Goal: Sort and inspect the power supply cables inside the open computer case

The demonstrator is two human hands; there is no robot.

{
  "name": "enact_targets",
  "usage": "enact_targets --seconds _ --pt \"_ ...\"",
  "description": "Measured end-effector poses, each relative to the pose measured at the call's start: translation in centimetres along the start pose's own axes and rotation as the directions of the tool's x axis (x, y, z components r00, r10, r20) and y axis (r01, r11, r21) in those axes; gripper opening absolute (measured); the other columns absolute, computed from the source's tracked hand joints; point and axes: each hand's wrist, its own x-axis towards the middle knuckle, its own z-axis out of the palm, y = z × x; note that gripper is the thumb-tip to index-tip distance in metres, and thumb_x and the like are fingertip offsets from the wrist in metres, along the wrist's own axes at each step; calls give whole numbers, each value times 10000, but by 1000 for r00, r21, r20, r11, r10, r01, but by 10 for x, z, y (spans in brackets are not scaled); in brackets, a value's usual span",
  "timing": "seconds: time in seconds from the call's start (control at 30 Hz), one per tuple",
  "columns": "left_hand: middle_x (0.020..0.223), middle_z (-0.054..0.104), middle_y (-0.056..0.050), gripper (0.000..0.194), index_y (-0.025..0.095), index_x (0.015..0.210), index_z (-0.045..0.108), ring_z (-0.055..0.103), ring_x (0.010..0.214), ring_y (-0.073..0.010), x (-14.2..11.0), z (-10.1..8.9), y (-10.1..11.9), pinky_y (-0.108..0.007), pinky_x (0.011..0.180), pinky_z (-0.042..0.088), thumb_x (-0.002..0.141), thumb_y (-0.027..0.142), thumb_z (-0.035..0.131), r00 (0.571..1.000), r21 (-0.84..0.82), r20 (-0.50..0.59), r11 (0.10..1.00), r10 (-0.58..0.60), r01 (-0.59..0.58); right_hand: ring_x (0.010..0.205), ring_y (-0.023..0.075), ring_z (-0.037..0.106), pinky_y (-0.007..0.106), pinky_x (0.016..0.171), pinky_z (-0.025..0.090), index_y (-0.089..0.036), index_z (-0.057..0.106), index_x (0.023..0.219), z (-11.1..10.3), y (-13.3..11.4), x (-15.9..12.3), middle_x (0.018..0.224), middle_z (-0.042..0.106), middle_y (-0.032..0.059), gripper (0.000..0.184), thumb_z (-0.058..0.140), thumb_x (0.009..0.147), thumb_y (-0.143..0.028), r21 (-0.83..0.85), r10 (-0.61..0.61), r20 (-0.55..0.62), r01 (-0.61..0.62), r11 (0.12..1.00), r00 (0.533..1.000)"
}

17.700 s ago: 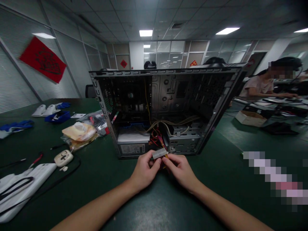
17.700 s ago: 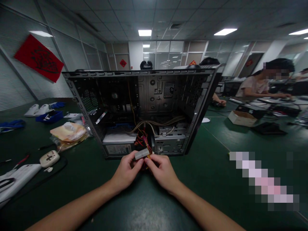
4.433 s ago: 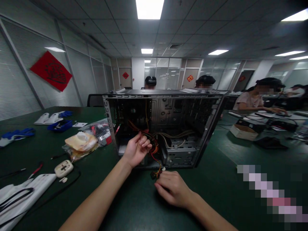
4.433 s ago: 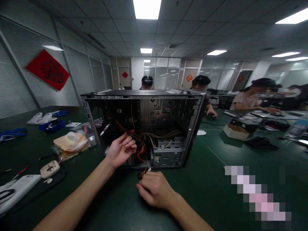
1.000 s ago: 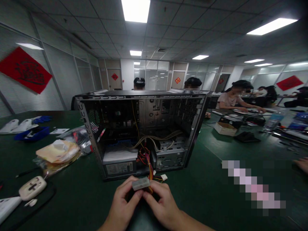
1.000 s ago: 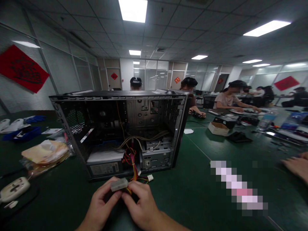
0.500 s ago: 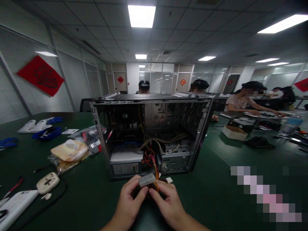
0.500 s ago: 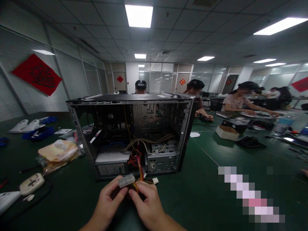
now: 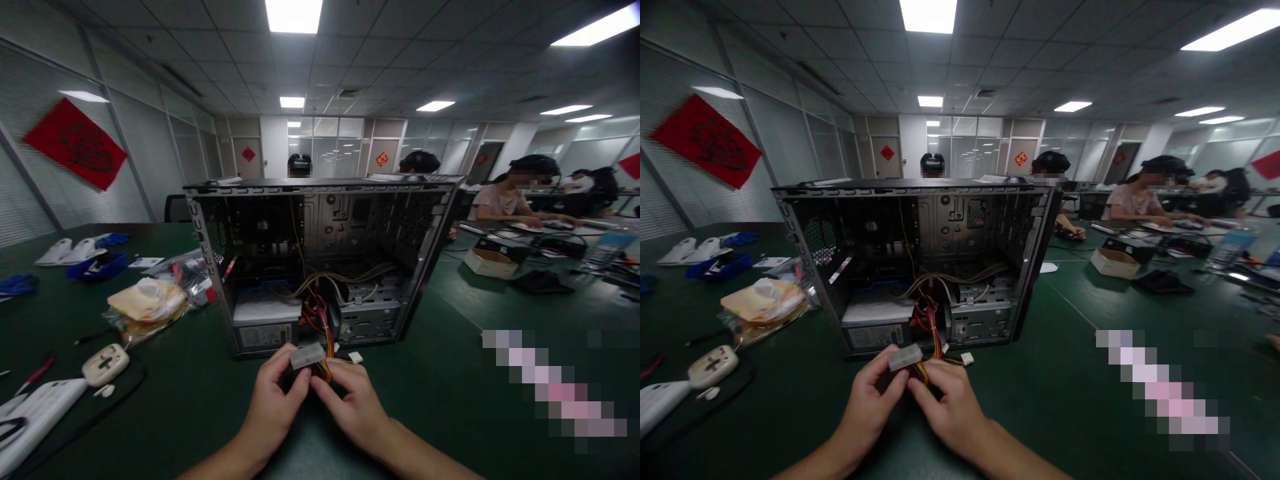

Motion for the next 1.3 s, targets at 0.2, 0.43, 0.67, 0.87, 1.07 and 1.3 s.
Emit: enact_targets --seconds 0.2,0.43,0.67,0.87,1.07,1.3 --pt "849 643 -43 186 160 948 707 598 805 -186 7 1 11 -268 763 487 880 299 604 999 -71 -5 996 -47 47 541 123 505 222 545 388 -143 692 702 -4 -7 8 581 563 -3 363 544 929 -386 59 195 -64 -191 980 979" --pt "829 616 -38 182 156 876 746 570 801 -172 18 4 17 -253 745 467 857 312 654 998 -169 52 985 -26 35 540 102 347 223 514 312 -144 586 589 -4 -7 7 570 391 -25 480 522 922 -485 238 266 -58 -245 940 962" --pt "1026 700 -101 243 143 949 779 612 954 -227 20 10 5 -321 885 470 854 339 670 964 -474 129 840 -233 266 568 115 358 234 533 333 -129 637 647 -4 1 8 596 446 -2 497 538 901 -545 353 382 -47 -343 870 923" --pt "984 697 -88 259 146 956 773 611 928 -218 18 10 -2 -297 839 489 799 348 732 961 -432 108 858 -256 278 588 113 359 234 553 319 -132 610 615 -4 3 11 606 426 -9 463 560 897 -496 370 374 -6 -346 862 927" --pt "906 663 -76 246 140 687 752 597 827 -181 23 7 7 -248 726 480 820 339 696 994 -240 47 964 -102 110 600 116 379 237 575 333 -141 590 624 -5 1 12 617 420 -12 444 515 925 -458 346 308 42 -303 888 951" --pt "949 731 -104 292 136 905 792 630 904 -232 18 10 -1 -305 821 486 810 398 704 967 -337 14 909 -254 244 593 111 341 235 558 311 -149 551 621 -6 4 12 615 380 -18 452 478 951 -449 287 278 59 -283 915 959"
